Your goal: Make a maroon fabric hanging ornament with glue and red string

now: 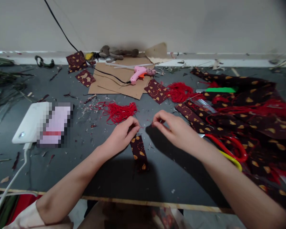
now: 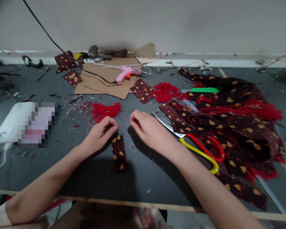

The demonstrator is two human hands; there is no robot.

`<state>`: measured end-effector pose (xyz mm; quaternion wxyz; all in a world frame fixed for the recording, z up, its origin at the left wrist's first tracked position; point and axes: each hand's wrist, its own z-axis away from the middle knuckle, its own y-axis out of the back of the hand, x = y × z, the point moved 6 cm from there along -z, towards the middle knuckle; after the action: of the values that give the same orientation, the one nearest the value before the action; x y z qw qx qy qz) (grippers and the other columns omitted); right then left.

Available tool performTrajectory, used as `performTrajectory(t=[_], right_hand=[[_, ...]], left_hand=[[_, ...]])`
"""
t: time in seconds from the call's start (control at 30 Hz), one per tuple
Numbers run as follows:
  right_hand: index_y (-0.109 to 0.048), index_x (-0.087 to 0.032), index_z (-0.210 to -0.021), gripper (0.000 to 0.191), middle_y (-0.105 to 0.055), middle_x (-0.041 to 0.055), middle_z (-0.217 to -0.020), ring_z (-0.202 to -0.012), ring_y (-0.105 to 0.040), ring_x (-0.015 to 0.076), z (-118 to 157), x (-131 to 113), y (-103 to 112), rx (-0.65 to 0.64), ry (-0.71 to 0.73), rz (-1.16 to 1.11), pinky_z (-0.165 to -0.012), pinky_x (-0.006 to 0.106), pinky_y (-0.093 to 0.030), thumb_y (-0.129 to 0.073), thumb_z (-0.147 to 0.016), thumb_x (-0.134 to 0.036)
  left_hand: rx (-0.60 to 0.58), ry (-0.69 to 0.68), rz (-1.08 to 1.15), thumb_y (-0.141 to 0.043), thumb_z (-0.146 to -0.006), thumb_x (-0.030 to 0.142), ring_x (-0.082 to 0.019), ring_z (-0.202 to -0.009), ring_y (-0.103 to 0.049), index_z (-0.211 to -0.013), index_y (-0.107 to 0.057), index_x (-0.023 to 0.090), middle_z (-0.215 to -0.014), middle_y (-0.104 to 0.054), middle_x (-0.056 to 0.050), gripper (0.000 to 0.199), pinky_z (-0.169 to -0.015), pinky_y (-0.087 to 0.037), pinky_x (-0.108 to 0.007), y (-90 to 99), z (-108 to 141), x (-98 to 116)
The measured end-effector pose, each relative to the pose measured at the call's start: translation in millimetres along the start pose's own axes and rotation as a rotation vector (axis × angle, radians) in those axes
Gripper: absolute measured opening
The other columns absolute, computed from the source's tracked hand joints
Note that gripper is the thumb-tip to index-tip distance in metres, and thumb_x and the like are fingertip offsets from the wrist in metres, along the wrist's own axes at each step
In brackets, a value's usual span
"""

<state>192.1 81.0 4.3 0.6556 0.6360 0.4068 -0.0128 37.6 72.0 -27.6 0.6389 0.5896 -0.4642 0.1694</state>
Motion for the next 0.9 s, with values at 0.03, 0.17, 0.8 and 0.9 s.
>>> performTrajectory(t=[0.03,0.17,0.8,0.9], right_hand=[[-0.051,-0.019,-0.085,0.008,-0.06,0.003,-0.08,-0.074,-0.055,0.0159,3.8,-6.8,-3.9,0.031,-0.004,-0.052,-0.068,0.026,-0.041,-0.045,-0.089,-0.016],[-0.056,-0.02,-0.091,0.01,-0.065,0.0027,-0.086,-0.079,-0.06,0.0153,13.3,-11.6,-20.9,0.158,-0.001,-0.203,-0.072,0.026,-0.045,-0.048,-0.089,-0.015],[-0.062,-0.021,-0.086,0.009,-0.069,0.0008,-0.081,-0.073,-0.063,0.0139,26.2,-15.0,-35.9,0.324,0.078,-0.37,-0.071,0.025,-0.049,-0.057,-0.084,-0.014],[-0.063,-0.02,-0.088,0.01,-0.069,0.0008,-0.082,-0.075,-0.063,0.0136,25.0,-10.8,-36.0,0.331,0.044,-0.376,-0.072,0.025,-0.048,-0.057,-0.084,-0.013]], left_hand=[[0.019,0.005,0.068,-0.049,-0.087,0.022,-0.011,-0.074,-0.057,-0.091,-0.053,0.019,-0.08,-0.06,0.0,0.006,-0.071,-0.046,-0.023,1.1,0.9,-0.8],[0.062,0.074,0.202,-0.059,-0.082,0.022,-0.013,-0.081,-0.063,-0.096,-0.062,0.018,-0.086,-0.067,-0.001,0.016,-0.078,-0.048,-0.025,5.0,1.7,-7.8],[-0.085,0.021,0.156,-0.042,-0.09,0.022,-0.008,-0.062,-0.049,-0.087,-0.049,0.019,-0.072,-0.052,0.004,0.008,-0.059,-0.04,-0.019,-12.3,8.4,5.6],[-0.061,0.038,0.185,-0.042,-0.09,0.022,-0.008,-0.062,-0.05,-0.087,-0.049,0.019,-0.072,-0.052,0.004,0.008,-0.061,-0.041,-0.019,-9.1,7.8,4.2]])
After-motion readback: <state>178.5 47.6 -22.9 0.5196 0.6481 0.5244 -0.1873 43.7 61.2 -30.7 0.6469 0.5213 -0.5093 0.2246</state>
